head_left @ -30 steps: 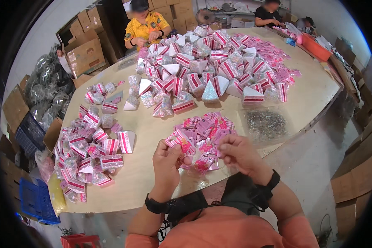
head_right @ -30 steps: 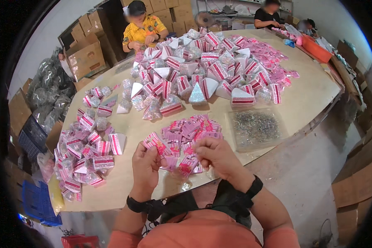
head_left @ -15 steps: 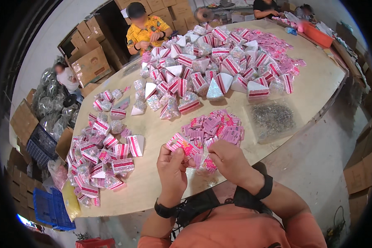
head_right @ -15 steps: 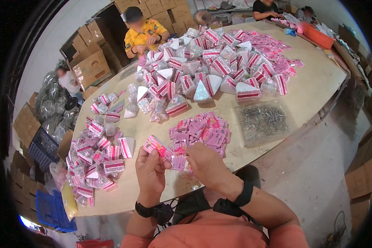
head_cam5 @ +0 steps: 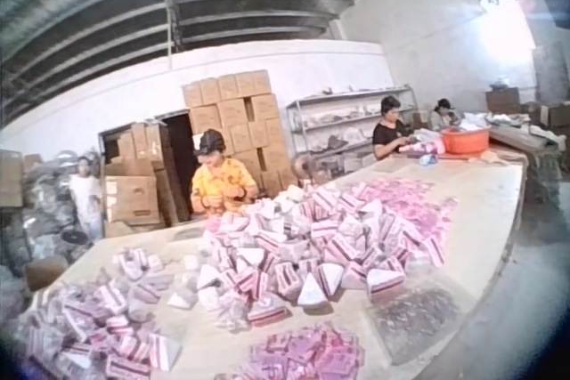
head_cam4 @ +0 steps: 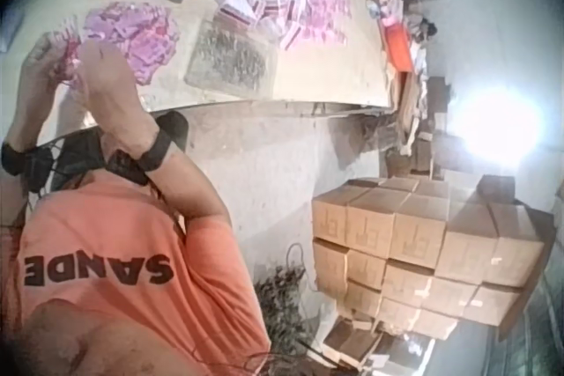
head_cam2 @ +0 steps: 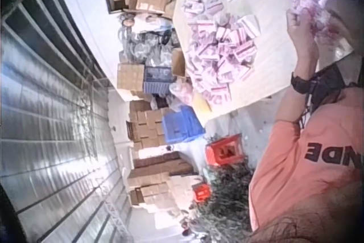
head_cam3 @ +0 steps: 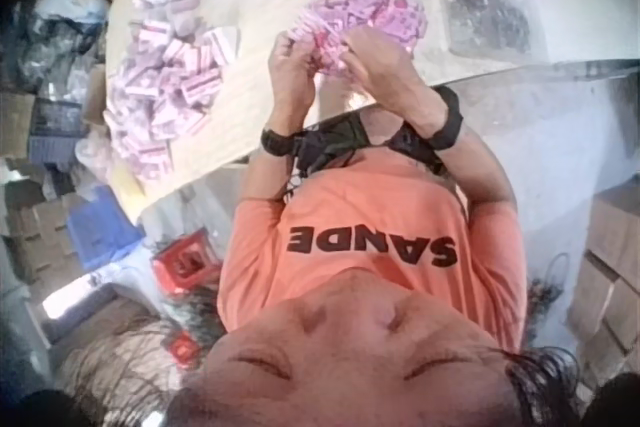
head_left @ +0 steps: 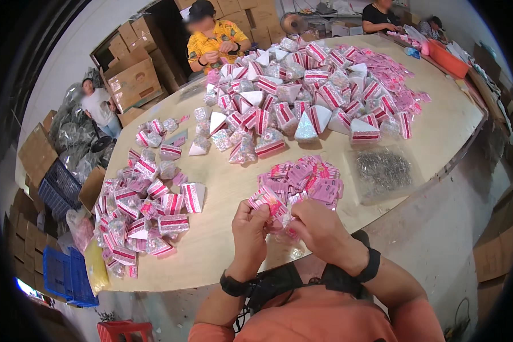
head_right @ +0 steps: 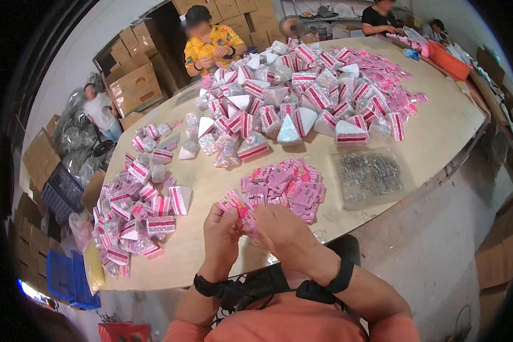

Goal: The person inserts small pink paper slips into clear plastic bags containing colorful beads. They then fold the top of each bag and secure it with a metal clip from a nearby pile. The completed packages are placed on the table, and the process is repeated continuously.

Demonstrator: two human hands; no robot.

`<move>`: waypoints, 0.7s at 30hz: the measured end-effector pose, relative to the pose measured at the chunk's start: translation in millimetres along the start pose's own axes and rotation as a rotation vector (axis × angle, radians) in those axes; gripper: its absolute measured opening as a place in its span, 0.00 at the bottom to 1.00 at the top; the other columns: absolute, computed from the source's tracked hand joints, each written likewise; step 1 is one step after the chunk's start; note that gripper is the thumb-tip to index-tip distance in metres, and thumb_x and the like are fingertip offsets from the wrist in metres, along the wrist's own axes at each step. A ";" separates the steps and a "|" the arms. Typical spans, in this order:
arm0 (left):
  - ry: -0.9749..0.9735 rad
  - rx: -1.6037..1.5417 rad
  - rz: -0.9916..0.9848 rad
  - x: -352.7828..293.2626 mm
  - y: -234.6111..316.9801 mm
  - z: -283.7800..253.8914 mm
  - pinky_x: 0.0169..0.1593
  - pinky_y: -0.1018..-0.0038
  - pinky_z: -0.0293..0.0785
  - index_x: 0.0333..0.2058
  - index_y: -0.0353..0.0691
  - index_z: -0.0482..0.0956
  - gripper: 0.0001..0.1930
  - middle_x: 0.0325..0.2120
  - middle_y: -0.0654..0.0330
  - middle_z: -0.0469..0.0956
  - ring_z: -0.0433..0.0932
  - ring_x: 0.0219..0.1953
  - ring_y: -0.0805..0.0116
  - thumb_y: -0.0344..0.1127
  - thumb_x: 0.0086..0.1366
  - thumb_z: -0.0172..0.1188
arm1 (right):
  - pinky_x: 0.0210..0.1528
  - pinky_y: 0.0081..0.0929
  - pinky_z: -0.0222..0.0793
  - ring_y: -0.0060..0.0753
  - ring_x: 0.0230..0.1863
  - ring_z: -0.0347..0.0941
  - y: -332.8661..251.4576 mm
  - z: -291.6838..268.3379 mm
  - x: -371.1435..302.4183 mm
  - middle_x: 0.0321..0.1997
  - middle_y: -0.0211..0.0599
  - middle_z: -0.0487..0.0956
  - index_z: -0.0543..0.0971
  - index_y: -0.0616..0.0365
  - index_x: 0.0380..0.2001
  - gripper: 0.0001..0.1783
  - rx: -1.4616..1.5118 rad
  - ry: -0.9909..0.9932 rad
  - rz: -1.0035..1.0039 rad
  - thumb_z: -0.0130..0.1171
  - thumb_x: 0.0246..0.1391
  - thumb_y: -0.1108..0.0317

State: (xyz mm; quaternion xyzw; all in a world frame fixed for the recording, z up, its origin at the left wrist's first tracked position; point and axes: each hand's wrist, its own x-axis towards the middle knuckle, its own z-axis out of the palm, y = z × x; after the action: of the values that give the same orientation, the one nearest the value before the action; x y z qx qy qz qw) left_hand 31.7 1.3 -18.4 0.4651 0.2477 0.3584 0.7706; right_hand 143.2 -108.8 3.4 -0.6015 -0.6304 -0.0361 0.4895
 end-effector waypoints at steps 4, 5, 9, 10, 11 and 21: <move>-0.001 0.054 -0.093 -0.7 0.9 -8.5 0.31 0.77 0.73 0.41 0.35 0.66 0.14 0.33 0.60 0.72 0.72 0.29 0.76 0.32 0.57 0.55 | 0.32 0.37 0.64 0.49 0.33 0.67 1.9 2.5 -0.4 0.29 0.45 0.69 0.67 0.62 0.32 0.14 0.008 -0.035 -0.033 0.58 0.42 0.72; 0.013 0.069 -0.107 -1.7 1.5 -9.5 0.32 0.77 0.73 0.43 0.35 0.65 0.15 0.35 0.59 0.71 0.72 0.30 0.76 0.31 0.57 0.55 | 0.32 0.38 0.64 0.50 0.33 0.67 2.2 2.2 -1.4 0.29 0.46 0.69 0.67 0.62 0.32 0.13 0.006 -0.069 0.001 0.58 0.42 0.72; 0.040 0.711 0.422 -6.9 -3.7 -19.7 0.39 0.76 0.70 0.47 0.35 0.64 0.20 0.37 0.59 0.71 0.72 0.35 0.69 0.28 0.54 0.55 | 0.33 0.39 0.63 0.51 0.33 0.67 -8.3 -4.4 6.3 0.28 0.47 0.68 0.67 0.62 0.32 0.11 0.045 -0.159 0.090 0.55 0.43 0.74; -0.048 0.743 0.471 -10.7 0.7 -19.1 0.38 0.76 0.70 0.44 0.35 0.66 0.18 0.35 0.58 0.71 0.72 0.34 0.69 0.28 0.54 0.55 | 0.33 0.39 0.63 0.51 0.32 0.67 -10.0 -7.5 6.2 0.28 0.47 0.68 0.67 0.62 0.32 0.11 0.037 -0.199 0.117 0.55 0.44 0.75; -0.138 0.778 0.517 -16.6 9.2 -15.2 0.37 0.76 0.70 0.41 0.35 0.68 0.15 0.33 0.58 0.72 0.72 0.33 0.69 0.27 0.54 0.56 | 0.33 0.39 0.62 0.51 0.32 0.67 -11.5 -7.3 7.6 0.27 0.47 0.68 0.67 0.61 0.32 0.10 0.027 -0.239 0.144 0.54 0.44 0.75; -0.247 0.842 0.515 -23.8 11.3 -10.5 0.29 0.77 0.68 0.30 0.34 0.73 0.04 0.23 0.58 0.71 0.72 0.25 0.71 0.27 0.56 0.56 | 0.29 0.34 0.63 0.47 0.32 0.68 -19.1 -7.2 12.3 0.29 0.46 0.69 0.68 0.60 0.32 0.10 0.107 -0.337 0.214 0.55 0.45 0.75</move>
State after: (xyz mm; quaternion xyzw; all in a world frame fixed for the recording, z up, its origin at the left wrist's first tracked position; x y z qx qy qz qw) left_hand 5.7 -8.1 -11.8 0.8203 0.1550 0.3479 0.4266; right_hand 134.7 -109.7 25.6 -0.6358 -0.6367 0.1506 0.4095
